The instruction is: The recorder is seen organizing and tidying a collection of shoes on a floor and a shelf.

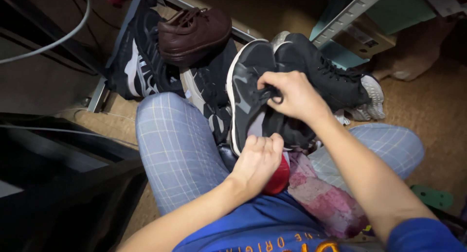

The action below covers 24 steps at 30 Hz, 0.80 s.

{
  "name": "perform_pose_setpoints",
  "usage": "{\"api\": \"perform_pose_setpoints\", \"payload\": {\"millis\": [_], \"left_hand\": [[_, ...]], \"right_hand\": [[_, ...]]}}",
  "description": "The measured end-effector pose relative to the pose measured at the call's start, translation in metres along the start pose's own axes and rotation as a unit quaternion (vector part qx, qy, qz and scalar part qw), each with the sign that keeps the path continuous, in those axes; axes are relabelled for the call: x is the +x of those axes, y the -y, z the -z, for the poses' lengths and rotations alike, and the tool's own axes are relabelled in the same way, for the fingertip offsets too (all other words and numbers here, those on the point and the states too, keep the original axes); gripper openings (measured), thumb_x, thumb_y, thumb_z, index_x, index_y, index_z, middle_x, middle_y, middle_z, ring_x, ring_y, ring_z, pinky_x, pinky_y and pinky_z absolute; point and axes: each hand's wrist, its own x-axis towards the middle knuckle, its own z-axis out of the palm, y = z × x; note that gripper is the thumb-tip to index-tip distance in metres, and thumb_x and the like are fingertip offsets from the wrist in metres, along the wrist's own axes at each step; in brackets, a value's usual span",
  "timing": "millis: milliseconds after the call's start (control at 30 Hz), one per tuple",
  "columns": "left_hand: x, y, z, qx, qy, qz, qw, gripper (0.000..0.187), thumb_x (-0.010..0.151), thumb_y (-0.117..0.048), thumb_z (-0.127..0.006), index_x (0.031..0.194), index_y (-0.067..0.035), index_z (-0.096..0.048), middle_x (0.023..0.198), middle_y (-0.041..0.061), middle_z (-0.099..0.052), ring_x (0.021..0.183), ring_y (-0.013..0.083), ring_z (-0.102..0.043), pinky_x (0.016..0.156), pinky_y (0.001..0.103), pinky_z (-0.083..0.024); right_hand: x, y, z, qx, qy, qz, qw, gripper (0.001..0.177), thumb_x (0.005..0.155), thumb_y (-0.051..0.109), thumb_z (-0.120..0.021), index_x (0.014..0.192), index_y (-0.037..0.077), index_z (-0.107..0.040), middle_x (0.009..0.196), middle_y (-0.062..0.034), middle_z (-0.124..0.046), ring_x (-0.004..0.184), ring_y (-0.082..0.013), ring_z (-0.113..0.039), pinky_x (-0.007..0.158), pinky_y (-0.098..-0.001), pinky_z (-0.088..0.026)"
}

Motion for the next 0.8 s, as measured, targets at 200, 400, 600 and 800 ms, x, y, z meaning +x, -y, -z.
{"api": "perform_pose_setpoints", "payload": {"millis": [200, 400, 600, 800], "left_hand": [[0.004, 0.015, -0.006, -0.118, 0.105, 0.046, 0.986, 0.022, 0.09, -0.013, -0.058, 0.108, -0.001, -0.062, 0.091, 0.008, -0.069, 0.086, 0.0236, -0.067, 0.077, 0.038, -0.048], [0.026, 0.063, 0.022, -0.507, 0.113, 0.133, 0.844, 0.034, 0.074, -0.03, -0.072, 0.08, 0.003, -0.07, 0.079, 0.019, -0.074, 0.079, 0.0351, -0.073, 0.072, 0.044, -0.057], [0.022, 0.073, 0.016, -0.404, 0.133, 0.162, 0.89, 0.064, 0.073, -0.056, -0.083, 0.071, 0.005, -0.063, 0.075, 0.024, -0.067, 0.075, 0.039, -0.07, 0.073, 0.048, -0.056], [0.024, 0.054, 0.009, -0.389, 0.039, 0.122, 0.912, 0.053, 0.079, -0.049, -0.081, 0.08, 0.002, -0.068, 0.081, 0.024, -0.07, 0.08, 0.0429, -0.069, 0.074, 0.051, -0.054]], "right_hand": [[-0.014, 0.014, -0.001, 0.034, -0.059, 0.005, 0.998, 0.032, 0.072, 0.006, -0.075, 0.104, 0.009, -0.071, 0.09, -0.013, -0.069, 0.086, -0.0303, -0.068, 0.078, -0.0414, -0.055], [-0.05, 0.066, -0.002, 0.035, -0.211, 0.118, 0.97, 0.024, 0.075, 0.003, -0.075, 0.097, 0.003, -0.066, 0.102, -0.0119, -0.069, 0.1, -0.0311, -0.066, 0.086, -0.0402, -0.055], [-0.064, 0.02, -0.002, 0.38, -0.224, -0.062, 0.895, 0.026, 0.089, -0.006, -0.061, 0.114, 0.0, -0.062, 0.115, -0.005, -0.065, 0.102, -0.0115, -0.067, 0.087, -0.0255, -0.06], [-0.083, -0.023, 0.005, 0.143, -0.259, -0.134, 0.946, 0.025, 0.096, 0.003, -0.069, 0.121, -0.002, -0.064, 0.119, -0.0143, -0.067, 0.104, -0.0228, -0.07, 0.089, -0.033, -0.059]]}}
